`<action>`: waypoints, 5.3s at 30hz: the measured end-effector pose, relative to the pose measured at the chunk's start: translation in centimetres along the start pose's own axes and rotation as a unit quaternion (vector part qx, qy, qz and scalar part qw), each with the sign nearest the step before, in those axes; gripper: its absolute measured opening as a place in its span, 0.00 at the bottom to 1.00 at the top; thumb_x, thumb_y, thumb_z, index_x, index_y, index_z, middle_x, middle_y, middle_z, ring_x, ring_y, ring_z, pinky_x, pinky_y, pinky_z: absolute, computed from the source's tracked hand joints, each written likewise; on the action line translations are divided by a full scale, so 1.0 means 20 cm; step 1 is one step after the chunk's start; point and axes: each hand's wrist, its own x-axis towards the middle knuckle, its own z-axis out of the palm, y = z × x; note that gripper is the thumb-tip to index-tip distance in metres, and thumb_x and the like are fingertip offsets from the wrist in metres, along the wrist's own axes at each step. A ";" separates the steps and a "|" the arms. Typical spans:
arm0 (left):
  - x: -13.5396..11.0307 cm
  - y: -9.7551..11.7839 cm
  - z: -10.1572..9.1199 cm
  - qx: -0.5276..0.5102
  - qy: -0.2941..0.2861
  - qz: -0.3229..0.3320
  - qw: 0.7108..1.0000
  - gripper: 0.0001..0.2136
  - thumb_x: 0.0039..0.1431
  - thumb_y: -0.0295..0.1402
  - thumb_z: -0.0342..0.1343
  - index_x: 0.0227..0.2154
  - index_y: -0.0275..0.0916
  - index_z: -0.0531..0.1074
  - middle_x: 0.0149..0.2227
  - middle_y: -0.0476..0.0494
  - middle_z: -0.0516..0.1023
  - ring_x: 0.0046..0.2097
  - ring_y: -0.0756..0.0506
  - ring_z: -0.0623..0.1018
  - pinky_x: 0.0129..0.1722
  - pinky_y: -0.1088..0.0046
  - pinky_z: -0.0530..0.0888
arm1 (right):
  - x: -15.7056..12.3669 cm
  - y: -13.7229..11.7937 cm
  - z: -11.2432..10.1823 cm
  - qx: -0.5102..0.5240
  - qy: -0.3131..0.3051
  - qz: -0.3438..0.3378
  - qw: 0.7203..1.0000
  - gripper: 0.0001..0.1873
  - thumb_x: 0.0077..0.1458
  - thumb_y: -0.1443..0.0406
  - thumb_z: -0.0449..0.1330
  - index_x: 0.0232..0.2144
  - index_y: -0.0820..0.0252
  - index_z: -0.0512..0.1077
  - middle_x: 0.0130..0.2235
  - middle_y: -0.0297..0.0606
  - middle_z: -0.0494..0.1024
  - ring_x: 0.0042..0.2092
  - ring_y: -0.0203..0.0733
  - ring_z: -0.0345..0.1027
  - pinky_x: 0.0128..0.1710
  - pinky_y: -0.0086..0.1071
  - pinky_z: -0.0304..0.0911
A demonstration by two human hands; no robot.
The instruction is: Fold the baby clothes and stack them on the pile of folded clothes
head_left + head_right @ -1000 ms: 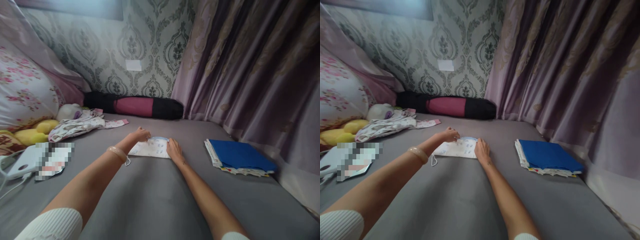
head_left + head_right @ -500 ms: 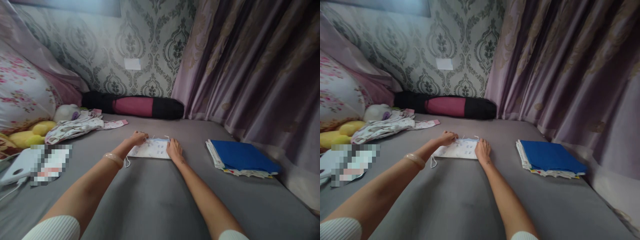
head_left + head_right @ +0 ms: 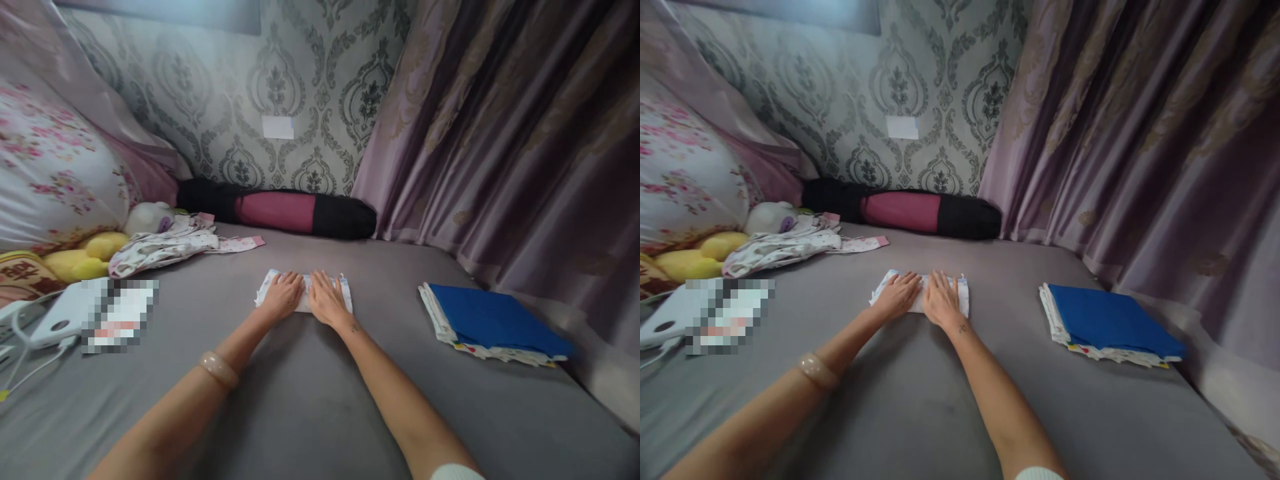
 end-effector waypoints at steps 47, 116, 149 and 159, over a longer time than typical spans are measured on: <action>-0.09 -0.24 0.12 -0.036 -0.052 -0.190 0.980 0.28 0.67 0.40 0.27 0.64 0.32 0.51 0.66 0.35 0.54 0.67 0.40 0.54 0.64 0.55 0.52 | -0.03 0.26 0.10 -0.063 -0.053 0.197 0.977 0.32 0.65 0.60 0.38 0.65 0.74 0.47 0.66 0.53 0.50 0.67 0.51 0.42 0.63 0.47 0.39; -0.03 -0.21 0.12 -0.290 0.267 -0.143 0.908 0.14 0.62 0.31 0.45 0.46 0.36 0.71 0.46 0.37 0.78 0.47 0.43 0.77 0.50 0.64 0.72 | 0.07 -0.21 0.12 0.020 -0.037 0.025 0.999 0.27 0.65 0.59 0.42 0.61 0.64 0.58 0.65 0.47 0.57 0.66 0.49 0.45 0.63 0.49 0.39; -0.01 -0.38 0.17 -0.466 0.300 -0.299 0.777 0.14 0.53 0.33 0.47 0.36 0.36 0.76 0.38 0.40 0.80 0.40 0.44 0.78 0.44 0.66 0.74 | 0.15 -0.35 0.25 -0.002 -0.019 -0.002 1.000 0.27 0.64 0.62 0.42 0.62 0.70 0.58 0.64 0.49 0.57 0.66 0.48 0.45 0.64 0.46 0.33; 0.01 -0.40 0.17 -0.478 0.314 -0.317 0.757 0.13 0.52 0.31 0.47 0.33 0.35 0.76 0.37 0.39 0.80 0.42 0.44 0.78 0.46 0.65 0.73 | 0.20 -0.43 0.21 0.004 -0.013 -0.017 1.000 0.27 0.64 0.62 0.41 0.60 0.70 0.59 0.63 0.51 0.59 0.65 0.50 0.46 0.64 0.48 0.35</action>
